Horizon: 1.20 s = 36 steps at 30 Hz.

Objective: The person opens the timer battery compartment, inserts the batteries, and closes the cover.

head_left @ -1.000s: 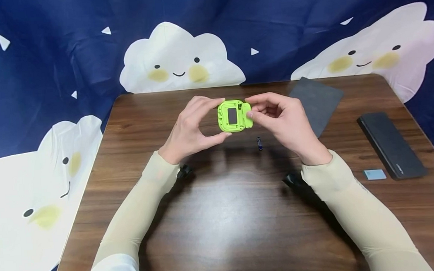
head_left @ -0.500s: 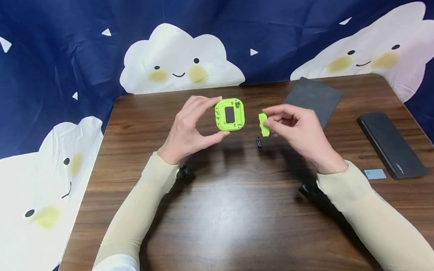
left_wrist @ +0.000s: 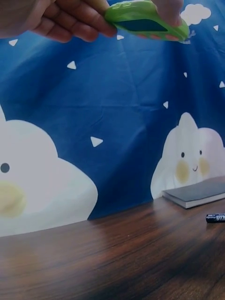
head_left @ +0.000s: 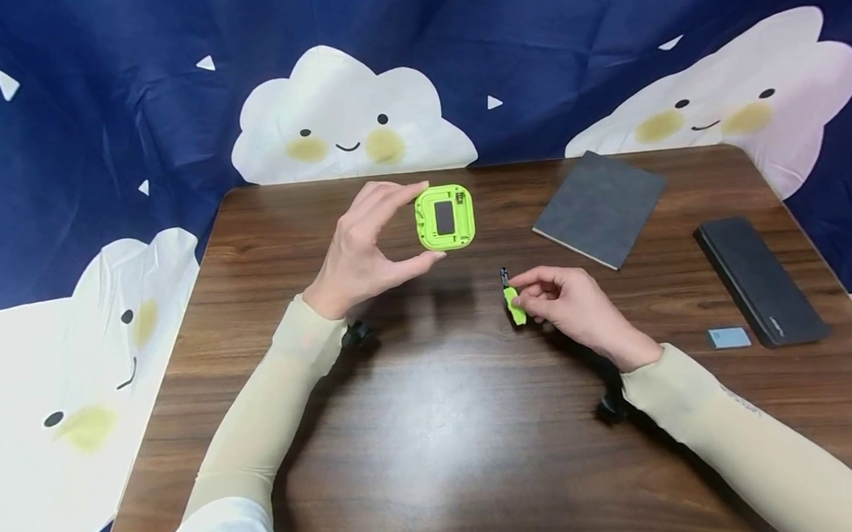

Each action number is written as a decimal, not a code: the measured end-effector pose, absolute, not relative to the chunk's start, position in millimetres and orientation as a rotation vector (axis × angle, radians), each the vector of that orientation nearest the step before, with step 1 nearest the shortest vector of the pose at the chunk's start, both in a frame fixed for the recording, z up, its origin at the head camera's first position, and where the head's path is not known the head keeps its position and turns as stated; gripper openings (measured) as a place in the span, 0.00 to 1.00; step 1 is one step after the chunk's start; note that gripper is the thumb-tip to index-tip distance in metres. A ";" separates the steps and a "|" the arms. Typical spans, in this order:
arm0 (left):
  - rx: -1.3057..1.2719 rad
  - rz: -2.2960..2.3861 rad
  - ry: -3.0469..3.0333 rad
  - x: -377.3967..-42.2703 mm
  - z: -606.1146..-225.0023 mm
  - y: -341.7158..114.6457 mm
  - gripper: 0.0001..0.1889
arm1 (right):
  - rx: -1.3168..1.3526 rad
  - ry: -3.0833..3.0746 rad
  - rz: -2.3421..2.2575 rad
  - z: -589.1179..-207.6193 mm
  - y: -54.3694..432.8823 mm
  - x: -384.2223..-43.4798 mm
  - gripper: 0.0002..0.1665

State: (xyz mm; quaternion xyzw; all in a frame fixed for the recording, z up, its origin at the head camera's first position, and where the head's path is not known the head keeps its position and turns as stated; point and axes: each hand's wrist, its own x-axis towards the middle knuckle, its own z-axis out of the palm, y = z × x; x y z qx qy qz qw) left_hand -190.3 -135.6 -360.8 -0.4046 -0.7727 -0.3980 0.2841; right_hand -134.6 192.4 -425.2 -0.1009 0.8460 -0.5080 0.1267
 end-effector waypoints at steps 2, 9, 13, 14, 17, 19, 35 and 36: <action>-1.090 -1.056 -2.065 -191.1 -359.7 -136.4 0.41 | -0.271 2.457 -1.453 -430.1 192.8 -133.7 0.16; -1.095 -1.027 -2.069 -193.9 -358.7 -139.4 0.41 | -0.236 2.498 -1.328 -437.7 191.9 -131.7 0.15; -1.095 -1.031 -2.072 -194.2 -358.6 -139.5 0.40 | -0.239 2.545 -1.254 -438.3 191.5 -131.0 0.15; -1.091 -1.038 -2.071 -194.2 -358.7 -139.4 0.40 | -0.241 2.556 -1.235 -438.1 191.1 -130.6 0.15; -1.082 -1.047 -2.070 -194.1 -359.5 -139.4 0.41 | -0.237 2.590 -1.174 -437.5 189.9 -129.5 0.16; -1.075 -1.061 -2.067 -193.9 -360.2 -139.5 0.41 | -0.229 2.614 -1.133 -436.5 189.0 -128.3 0.16; -1.081 -1.046 -2.078 -193.3 -361.4 -141.2 0.41 | -0.209 2.663 -1.067 -435.1 186.8 -123.3 0.15; -1.082 -1.044 -2.078 -193.6 -361.2 -141.3 0.41 | -0.209 2.664 -1.066 -434.8 186.7 -123.2 0.15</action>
